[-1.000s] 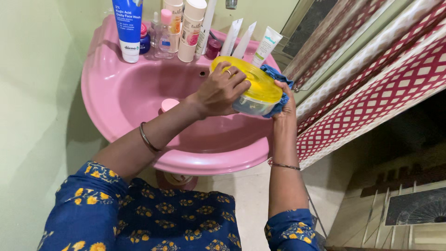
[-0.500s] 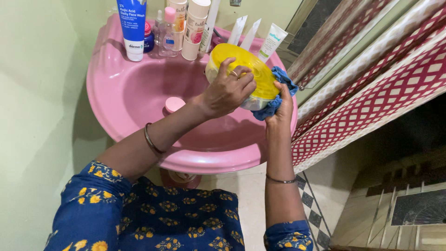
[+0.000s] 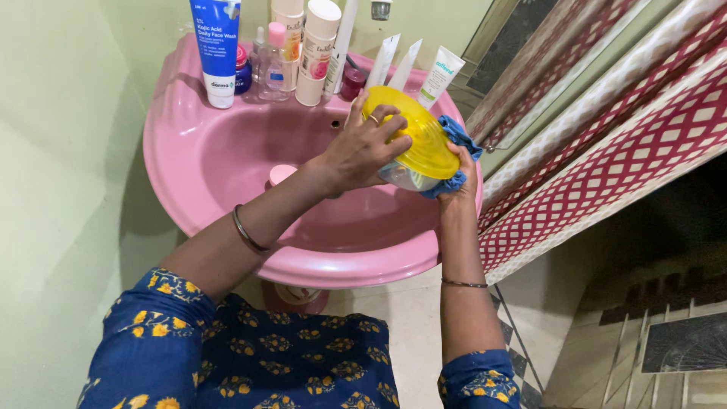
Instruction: The person opens a yellow-lidded container at a pink sink, then picks up several bottles and tubes from the sink and places them onto a two-tier glass shelf above. The person handles each item one at a time and arranges them on the shelf.
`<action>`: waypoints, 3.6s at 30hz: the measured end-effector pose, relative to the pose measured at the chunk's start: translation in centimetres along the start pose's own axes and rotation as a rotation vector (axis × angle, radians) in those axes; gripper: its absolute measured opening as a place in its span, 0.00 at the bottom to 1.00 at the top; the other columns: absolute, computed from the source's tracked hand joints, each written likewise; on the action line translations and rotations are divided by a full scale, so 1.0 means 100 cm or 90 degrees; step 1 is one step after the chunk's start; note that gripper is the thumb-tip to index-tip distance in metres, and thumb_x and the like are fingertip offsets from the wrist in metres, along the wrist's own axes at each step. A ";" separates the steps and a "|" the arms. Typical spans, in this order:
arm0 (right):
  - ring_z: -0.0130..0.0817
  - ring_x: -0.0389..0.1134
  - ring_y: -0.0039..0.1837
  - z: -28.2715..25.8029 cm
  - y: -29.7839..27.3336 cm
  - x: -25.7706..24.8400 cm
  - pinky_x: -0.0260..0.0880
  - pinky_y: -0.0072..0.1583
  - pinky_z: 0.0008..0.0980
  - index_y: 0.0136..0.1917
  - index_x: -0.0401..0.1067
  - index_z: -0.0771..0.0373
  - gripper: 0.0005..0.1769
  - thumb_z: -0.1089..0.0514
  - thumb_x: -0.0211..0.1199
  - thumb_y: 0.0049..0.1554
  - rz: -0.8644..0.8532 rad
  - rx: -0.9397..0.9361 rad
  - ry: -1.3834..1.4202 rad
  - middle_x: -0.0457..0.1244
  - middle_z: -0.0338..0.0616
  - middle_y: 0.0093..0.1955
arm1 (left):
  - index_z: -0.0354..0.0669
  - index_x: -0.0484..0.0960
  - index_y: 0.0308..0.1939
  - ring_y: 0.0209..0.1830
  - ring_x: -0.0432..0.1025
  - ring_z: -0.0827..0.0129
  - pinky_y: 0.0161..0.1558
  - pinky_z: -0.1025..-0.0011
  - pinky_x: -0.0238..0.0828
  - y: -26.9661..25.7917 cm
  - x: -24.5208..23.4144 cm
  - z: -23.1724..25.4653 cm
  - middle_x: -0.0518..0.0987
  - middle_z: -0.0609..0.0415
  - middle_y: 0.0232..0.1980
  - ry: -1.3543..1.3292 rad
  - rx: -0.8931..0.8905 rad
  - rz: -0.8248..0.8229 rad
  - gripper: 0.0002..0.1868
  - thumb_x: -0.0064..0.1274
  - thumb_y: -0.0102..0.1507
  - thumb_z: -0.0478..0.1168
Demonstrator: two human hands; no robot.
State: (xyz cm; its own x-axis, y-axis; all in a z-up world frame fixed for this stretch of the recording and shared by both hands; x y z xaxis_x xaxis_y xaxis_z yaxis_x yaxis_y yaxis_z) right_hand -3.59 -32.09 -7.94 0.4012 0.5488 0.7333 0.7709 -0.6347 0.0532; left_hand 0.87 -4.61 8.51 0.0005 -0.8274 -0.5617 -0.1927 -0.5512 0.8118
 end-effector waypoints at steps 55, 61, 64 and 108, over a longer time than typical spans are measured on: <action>0.34 0.70 0.63 0.061 0.020 -0.026 0.71 0.61 0.33 0.71 0.68 0.59 0.36 0.56 0.74 0.51 -0.004 0.236 -0.910 0.68 0.43 0.63 | 0.44 0.60 0.73 0.65 0.70 0.53 0.61 0.59 0.70 -0.239 0.240 -0.129 0.72 0.41 0.67 -0.505 -1.063 -0.256 0.44 0.63 0.60 0.56; 0.37 0.70 0.62 0.063 0.022 -0.032 0.72 0.61 0.35 0.72 0.66 0.60 0.39 0.57 0.75 0.49 0.003 0.217 -0.970 0.68 0.45 0.62 | 0.34 0.75 0.63 0.66 0.69 0.50 0.62 0.60 0.67 -0.252 0.263 -0.148 0.72 0.36 0.68 -0.301 -0.971 -0.330 0.39 0.66 0.58 0.59; 0.37 0.71 0.61 0.064 0.023 -0.029 0.72 0.60 0.35 0.71 0.67 0.63 0.38 0.57 0.76 0.49 -0.033 0.194 -1.031 0.69 0.47 0.61 | 0.36 0.76 0.62 0.66 0.69 0.49 0.62 0.60 0.68 -0.259 0.276 -0.147 0.73 0.38 0.67 -0.261 -0.970 -0.375 0.36 0.65 0.58 0.56; 0.58 0.69 0.57 0.216 0.047 0.090 0.67 0.56 0.56 0.57 0.76 0.58 0.18 0.50 0.65 0.55 -0.491 -0.189 -1.429 0.68 0.58 0.56 | 0.37 0.85 0.47 0.43 0.78 0.43 0.48 0.50 0.73 -0.120 0.162 -0.149 0.82 0.34 0.43 -0.423 -0.490 -0.303 0.28 0.54 0.65 0.60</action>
State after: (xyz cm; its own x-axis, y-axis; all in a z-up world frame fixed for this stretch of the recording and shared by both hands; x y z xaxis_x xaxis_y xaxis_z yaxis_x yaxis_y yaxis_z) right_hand 14.27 -18.39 -15.75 0.0534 0.0099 -0.9985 0.9980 -0.0331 0.0531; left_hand 17.80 -12.98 -7.93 -0.6559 -0.4194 -0.6276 0.3452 -0.9061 0.2448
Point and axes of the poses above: each hand's wrist, its own y-axis towards the middle knuckle, its own x-axis out of the palm, z = x × y, the point moved 10 cm from there along y, towards the middle knuckle
